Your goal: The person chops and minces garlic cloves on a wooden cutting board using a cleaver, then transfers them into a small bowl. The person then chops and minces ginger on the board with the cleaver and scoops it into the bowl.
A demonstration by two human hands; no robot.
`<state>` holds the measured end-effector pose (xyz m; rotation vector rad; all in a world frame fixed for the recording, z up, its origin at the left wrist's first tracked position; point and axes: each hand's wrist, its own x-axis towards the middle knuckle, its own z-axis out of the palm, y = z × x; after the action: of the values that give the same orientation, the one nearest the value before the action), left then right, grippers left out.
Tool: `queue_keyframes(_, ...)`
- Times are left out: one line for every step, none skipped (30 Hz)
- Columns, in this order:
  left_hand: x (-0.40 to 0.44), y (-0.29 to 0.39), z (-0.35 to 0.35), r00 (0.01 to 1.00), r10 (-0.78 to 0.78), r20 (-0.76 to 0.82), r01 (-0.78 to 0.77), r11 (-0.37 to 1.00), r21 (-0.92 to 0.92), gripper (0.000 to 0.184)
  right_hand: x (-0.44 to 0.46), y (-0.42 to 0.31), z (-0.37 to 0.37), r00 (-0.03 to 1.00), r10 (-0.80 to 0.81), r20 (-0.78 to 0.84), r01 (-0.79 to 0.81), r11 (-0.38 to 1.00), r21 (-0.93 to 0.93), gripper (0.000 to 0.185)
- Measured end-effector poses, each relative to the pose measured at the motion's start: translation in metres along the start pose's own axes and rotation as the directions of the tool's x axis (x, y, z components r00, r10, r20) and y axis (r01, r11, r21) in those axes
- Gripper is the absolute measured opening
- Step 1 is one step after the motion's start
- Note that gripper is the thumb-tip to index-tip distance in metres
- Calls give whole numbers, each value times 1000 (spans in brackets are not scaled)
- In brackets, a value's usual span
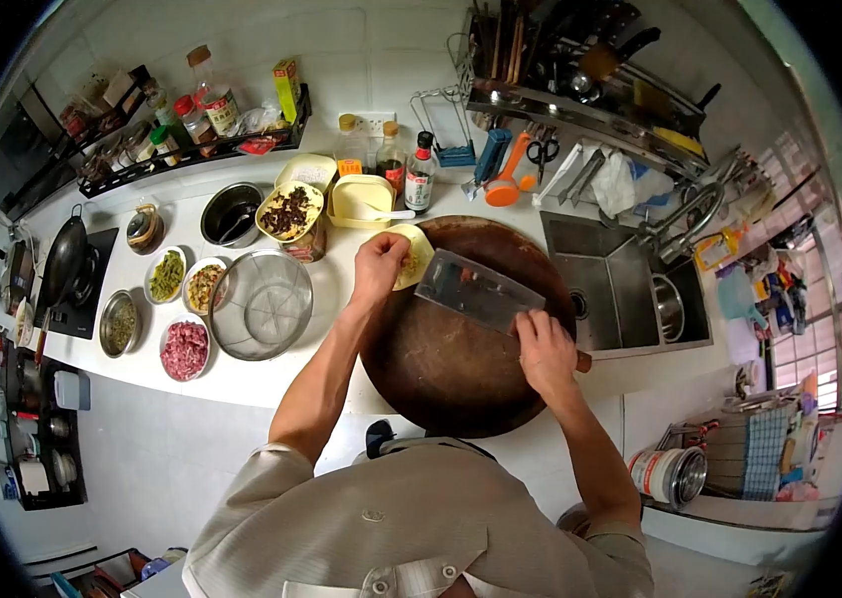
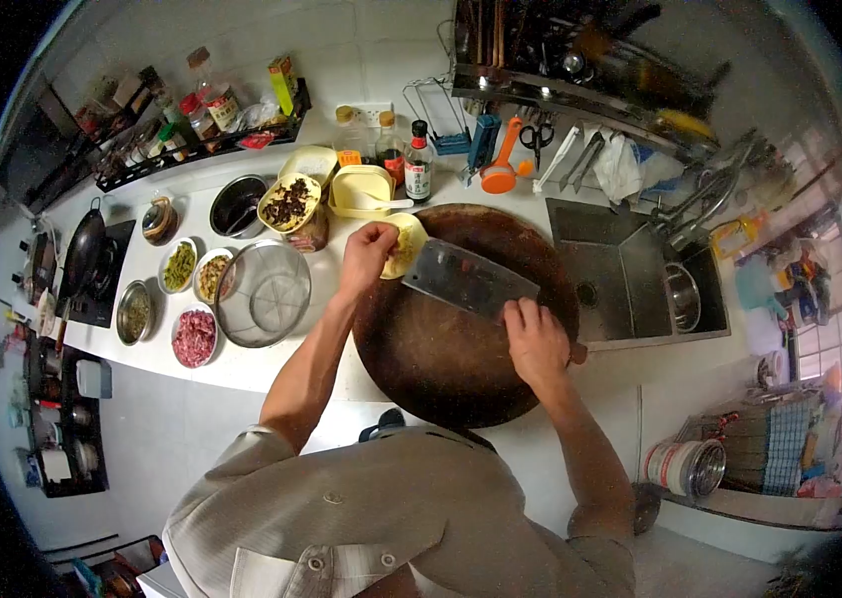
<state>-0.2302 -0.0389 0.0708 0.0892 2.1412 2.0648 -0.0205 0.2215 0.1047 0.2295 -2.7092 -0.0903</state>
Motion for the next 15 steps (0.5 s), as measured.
queue_keyframes(9,-5,-3,999,47,20,-47,999,27,21,-3,2,-1,999,33,17,-33,999,-2,36)
queue_keyframes(15,-12,-4,999,42,16,-42,999,31,21,-8,3,-6,995,80,58,-80,997,-5,39)
queue_keyframes(17,-14,-4,973,218,-72,-199,957,211,21,-15,7,-2,991,110,75,-108,994,-28,39)
queue_keyframes(19,-19,-5,909,399,-124,-324,860,394,22,-24,11,4,986,139,91,-135,990,-51,40)
queue_keyframes(24,-33,-6,852,503,-142,-428,828,362,24,-35,14,9,986,137,94,-133,990,-46,40)
queue_keyframes(26,-41,-13,851,505,-146,-427,826,368,24,-44,17,16,974,209,85,-204,977,-59,39)
queue_keyframes(21,-48,-22,875,480,-65,-389,776,496,25,-54,19,22,956,284,78,-279,957,-73,39)
queue_keyframes(14,-56,-28,896,443,12,-357,705,613,28,-63,22,26,956,284,78,-279,958,-73,39)
queue_keyframes(-4,-61,-31,898,439,5,-362,735,574,29,-72,24,31,950,302,77,-296,952,-79,38)
queue_keyframes(-13,-61,-31,899,437,8,-362,733,576,29,-77,24,35,945,320,73,-313,945,-89,38)
queue_keyframes(-20,-60,-29,899,436,-27,-348,752,560,25,-79,26,39,944,326,54,-322,944,-71,38)
queue_keyframes(-23,-58,-27,899,435,-55,-338,767,545,21,-87,24,49,941,333,53,-329,942,-69,38)
queue_keyframes(-23,-61,-25,923,374,-95,-271,804,529,17,-97,21,59,932,358,60,-352,932,-91,37)
queue_keyframes(-22,-63,-26,923,374,-95,-271,804,529,17,-106,21,67,923,380,66,-371,921,-114,37)
queue_keyframes(-20,-65,-28,937,344,-57,-254,785,565,21,-106,16,65,921,384,67,-375,920,-115,37)
